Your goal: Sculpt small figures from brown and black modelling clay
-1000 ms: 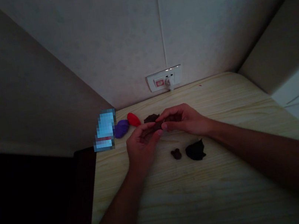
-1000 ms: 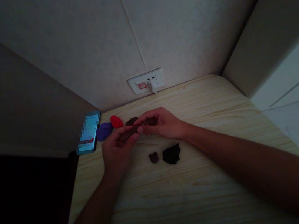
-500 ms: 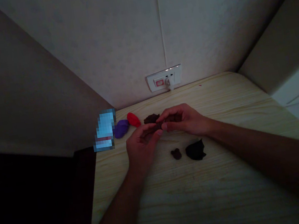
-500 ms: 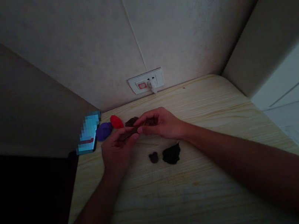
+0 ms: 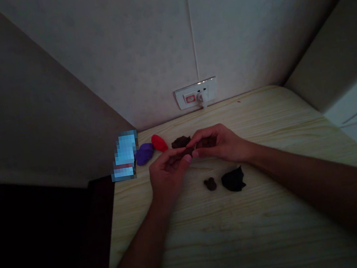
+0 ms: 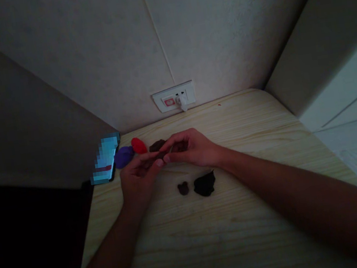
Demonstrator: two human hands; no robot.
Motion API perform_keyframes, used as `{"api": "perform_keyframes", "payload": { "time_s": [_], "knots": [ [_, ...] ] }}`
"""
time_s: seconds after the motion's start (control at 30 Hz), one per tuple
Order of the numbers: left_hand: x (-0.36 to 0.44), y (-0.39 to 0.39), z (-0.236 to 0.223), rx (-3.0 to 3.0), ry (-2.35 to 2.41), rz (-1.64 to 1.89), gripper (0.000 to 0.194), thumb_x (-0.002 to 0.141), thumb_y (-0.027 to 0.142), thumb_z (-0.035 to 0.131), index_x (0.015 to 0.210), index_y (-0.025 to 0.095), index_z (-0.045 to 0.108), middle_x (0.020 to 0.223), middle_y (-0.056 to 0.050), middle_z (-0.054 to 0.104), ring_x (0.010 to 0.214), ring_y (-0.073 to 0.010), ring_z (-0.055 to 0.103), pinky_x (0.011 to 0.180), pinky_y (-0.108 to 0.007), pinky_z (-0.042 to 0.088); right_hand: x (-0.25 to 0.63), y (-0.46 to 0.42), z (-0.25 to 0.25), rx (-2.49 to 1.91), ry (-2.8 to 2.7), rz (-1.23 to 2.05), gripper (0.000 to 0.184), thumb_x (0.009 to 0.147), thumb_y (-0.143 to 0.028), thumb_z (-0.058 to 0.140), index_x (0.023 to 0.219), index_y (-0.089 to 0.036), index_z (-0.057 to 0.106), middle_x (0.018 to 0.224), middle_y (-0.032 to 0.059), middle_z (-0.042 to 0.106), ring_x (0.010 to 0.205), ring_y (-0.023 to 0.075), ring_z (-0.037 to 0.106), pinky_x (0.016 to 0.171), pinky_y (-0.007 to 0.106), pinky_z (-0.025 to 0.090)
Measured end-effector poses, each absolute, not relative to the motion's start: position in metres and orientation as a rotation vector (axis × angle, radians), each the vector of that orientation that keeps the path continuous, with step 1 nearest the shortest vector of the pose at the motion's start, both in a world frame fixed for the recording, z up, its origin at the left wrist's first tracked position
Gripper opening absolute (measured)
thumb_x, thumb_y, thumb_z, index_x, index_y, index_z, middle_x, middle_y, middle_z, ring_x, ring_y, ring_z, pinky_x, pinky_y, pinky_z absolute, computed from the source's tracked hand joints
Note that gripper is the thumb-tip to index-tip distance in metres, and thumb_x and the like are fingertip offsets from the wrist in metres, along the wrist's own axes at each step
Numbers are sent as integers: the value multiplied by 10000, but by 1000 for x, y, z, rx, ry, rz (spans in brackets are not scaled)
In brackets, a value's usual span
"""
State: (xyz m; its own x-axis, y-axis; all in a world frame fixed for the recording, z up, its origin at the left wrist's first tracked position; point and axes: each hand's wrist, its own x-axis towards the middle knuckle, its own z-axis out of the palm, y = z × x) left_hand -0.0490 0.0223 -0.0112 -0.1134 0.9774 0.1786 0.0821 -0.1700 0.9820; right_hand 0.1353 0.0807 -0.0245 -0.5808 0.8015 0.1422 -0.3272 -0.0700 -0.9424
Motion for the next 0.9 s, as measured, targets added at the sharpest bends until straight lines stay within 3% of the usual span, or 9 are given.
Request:
{"api": "perform_keyframes", "payload": {
  "time_s": [0.4, 0.67, 0.9],
  "knots": [
    [-50, 21, -11, 1350, 1240, 1387, 165, 769, 296, 827, 900, 200, 799, 880, -61, 816, 811, -212, 776, 747, -315, 630, 134, 80, -23, -552, -1383, 1756, 268, 729, -282, 894, 970, -202, 808, 896, 32, 810, 812, 149, 756, 807, 290, 608],
    [-56, 25, -22, 1227, 1219, 1346, 217, 860, 423, 753, 909, 216, 794, 851, -45, 801, 696, -205, 754, 656, -327, 625, 135, 80, -20, -547, -1437, 1692, 321, 755, -297, 877, 1057, -212, 811, 941, 38, 802, 833, 153, 745, 801, 290, 605],
    [-53, 24, -17, 1181, 1178, 1326, 279, 797, 400, 813, 979, 193, 772, 857, -67, 808, 687, -210, 761, 629, -324, 640, 135, 81, -24, -589, -1369, 1690, 244, 754, -271, 878, 983, -212, 816, 887, 25, 800, 780, 135, 726, 766, 278, 585]
  ]
}}
